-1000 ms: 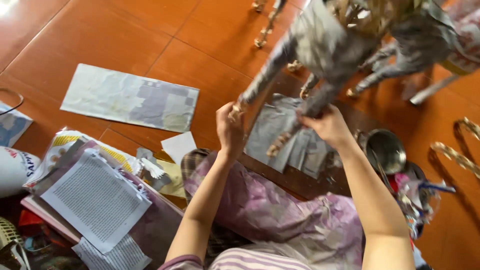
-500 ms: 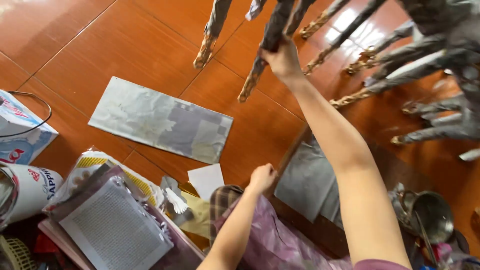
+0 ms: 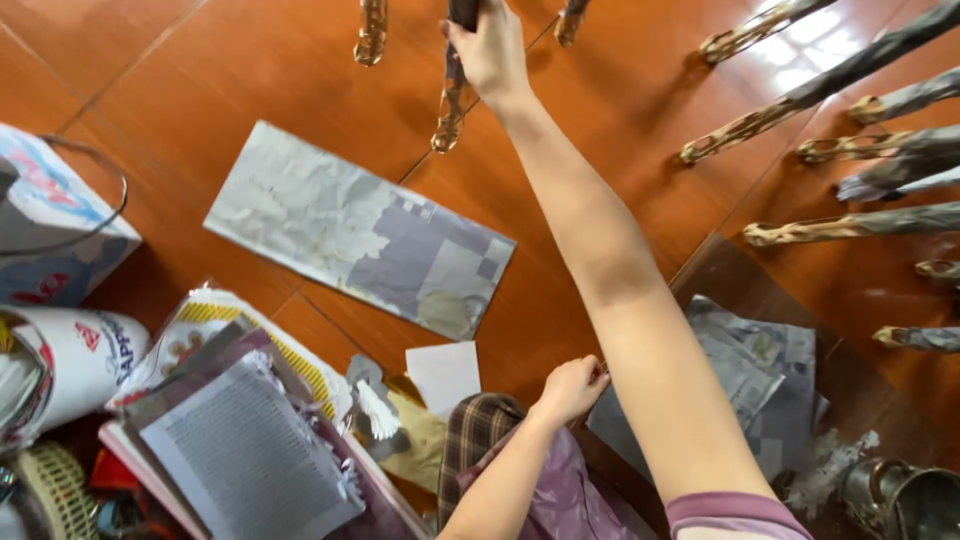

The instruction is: Applying paper strips and adhesive to a bamboo frame to build a giraffe sculpture

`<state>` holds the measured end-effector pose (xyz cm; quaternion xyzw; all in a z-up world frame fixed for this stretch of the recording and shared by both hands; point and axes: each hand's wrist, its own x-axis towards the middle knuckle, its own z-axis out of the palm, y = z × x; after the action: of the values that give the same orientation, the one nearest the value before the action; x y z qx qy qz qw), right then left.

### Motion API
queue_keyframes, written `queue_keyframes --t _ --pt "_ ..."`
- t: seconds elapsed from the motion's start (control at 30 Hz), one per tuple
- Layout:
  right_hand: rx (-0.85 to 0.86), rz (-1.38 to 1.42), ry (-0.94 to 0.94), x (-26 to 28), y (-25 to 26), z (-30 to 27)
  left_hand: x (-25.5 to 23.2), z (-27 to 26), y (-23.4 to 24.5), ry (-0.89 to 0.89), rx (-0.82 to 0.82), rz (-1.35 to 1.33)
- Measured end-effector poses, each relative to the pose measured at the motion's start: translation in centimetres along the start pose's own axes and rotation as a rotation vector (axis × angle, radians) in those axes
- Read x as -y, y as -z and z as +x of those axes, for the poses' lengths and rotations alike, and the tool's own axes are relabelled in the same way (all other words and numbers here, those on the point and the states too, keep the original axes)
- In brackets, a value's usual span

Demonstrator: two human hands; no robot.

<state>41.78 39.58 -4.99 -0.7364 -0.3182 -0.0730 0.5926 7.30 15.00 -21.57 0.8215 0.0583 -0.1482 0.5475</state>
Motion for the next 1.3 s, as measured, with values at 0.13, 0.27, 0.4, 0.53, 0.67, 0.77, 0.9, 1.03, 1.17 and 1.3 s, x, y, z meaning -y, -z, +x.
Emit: queue_keyframes --t 0.13,0.27,0.4,0.53,0.67,0.77,0.9,1.03,1.17,1.3 --pt "-0.001 -0.049 -0.083 -2.9 -4.1 -1.2 -1.3 -0.6 1.6 -0.05 0.013 -0.036" --pt "0.039 -0.04 -0.14 -1.9 -5.3 -2.6 -1.2 -0.2 1.5 0.025 0.104 -0.019" --pt "0.214 -0.094 -0.179 -2.9 -3.6 -6.5 -1.1 -0.3 1.2 0.007 0.102 -0.002" --pt "0.313 -0.063 -0.237 -4.0 0.9 -16.2 0.8 0.8 -0.4 -0.027 0.038 -0.008" --pt "0.212 0.207 -0.488 -7.2 9.1 -32.4 0.1 0.6 0.2 -0.016 0.083 0.103" --pt "0.101 -0.093 -0.55 -0.5 18.7 -42.5 5.7 2.7 -4.3 -0.014 0.092 0.103" --pt "0.077 -0.448 -0.553 5.2 30.1 -57.1 3.8 1.9 -2.5 -0.023 0.102 0.187" --pt "0.161 -0.608 -0.79 13.2 33.4 -69.1 5.6 2.0 -3.3 -0.061 0.036 0.331" --pt "0.182 -0.933 -0.471 17.6 31.7 -74.9 6.8 0.9 -3.4 -0.039 0.037 0.483" --pt "0.006 -0.864 -0.497 20.7 30.4 -74.9 5.7 -3.0 -4.1 -0.124 0.016 0.629"
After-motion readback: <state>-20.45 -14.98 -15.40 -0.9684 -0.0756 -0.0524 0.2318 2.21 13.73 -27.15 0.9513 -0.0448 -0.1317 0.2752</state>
